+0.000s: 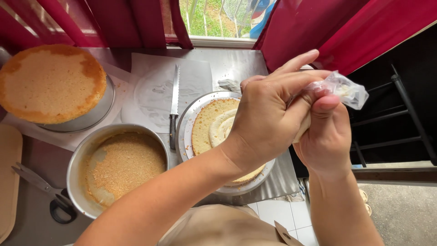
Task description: The person pipes cream from a plastic piping bag in a spiral onto a round sponge cake layer, then spreads the cream evenly over the top with a spatula. They refill the piping bag with cream from a mixing bowl using a spatula, pipe more cream onto a second cake layer, and spread it smooth with the spatula.
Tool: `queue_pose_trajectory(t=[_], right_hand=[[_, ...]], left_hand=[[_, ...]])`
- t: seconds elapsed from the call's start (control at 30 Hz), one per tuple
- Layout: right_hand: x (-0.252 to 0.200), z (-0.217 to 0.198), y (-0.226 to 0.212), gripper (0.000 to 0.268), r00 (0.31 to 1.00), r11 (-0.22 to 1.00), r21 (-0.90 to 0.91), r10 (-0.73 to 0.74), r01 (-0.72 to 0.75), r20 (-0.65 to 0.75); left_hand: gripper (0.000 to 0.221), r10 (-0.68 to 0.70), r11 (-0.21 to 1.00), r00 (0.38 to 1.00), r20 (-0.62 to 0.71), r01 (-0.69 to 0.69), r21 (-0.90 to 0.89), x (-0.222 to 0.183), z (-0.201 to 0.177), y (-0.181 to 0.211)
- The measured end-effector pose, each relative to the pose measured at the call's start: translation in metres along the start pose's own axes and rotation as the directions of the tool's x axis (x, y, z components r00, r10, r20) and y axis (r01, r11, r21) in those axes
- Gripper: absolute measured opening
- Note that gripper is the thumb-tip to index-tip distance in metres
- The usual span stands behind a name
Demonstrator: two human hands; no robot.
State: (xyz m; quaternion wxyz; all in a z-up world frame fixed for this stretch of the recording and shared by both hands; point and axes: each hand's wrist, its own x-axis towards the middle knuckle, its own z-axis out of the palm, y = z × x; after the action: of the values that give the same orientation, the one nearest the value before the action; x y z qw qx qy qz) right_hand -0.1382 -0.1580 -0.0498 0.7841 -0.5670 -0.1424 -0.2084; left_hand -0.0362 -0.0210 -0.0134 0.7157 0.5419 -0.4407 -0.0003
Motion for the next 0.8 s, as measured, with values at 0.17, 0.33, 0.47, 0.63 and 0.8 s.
queue_pose_trajectory(t=[0.17,0.33,0.47,0.63,0.8], right_hand=[[-0.001,-0.008,-0.006,0.036,0.998,0.991,-0.12,0.061,-0.064,-0.028],[-0.008,-0.011,-0.007,0.032,0.993,0.972,-0.205,0.115,-0.118,-0.027],[-0.035,-0.035,0.001,0.021,0.991,0.962,-0.237,0.13,-0.133,-0.029],[-0.032,-0.015,-0.013,0.019,0.983,0.929,-0.324,0.181,-0.181,-0.029],[-0.011,0.011,-0.033,0.026,0.97,0.954,-0.189,0.215,-0.234,-0.114]], left_hand=[[0.009,0.039,0.998,0.999,0.006,-0.039,-0.039,0.001,-0.002,0.0],[0.006,0.117,0.99,0.993,-0.015,-0.116,0.074,0.005,-0.005,0.012],[0.004,0.179,0.968,0.982,-0.061,-0.165,0.191,-0.003,0.001,0.007],[0.006,0.261,0.94,0.965,-0.018,-0.25,0.234,0.004,-0.007,0.011],[0.017,0.06,0.964,0.945,0.322,0.029,-0.264,0.016,-0.036,0.007]])
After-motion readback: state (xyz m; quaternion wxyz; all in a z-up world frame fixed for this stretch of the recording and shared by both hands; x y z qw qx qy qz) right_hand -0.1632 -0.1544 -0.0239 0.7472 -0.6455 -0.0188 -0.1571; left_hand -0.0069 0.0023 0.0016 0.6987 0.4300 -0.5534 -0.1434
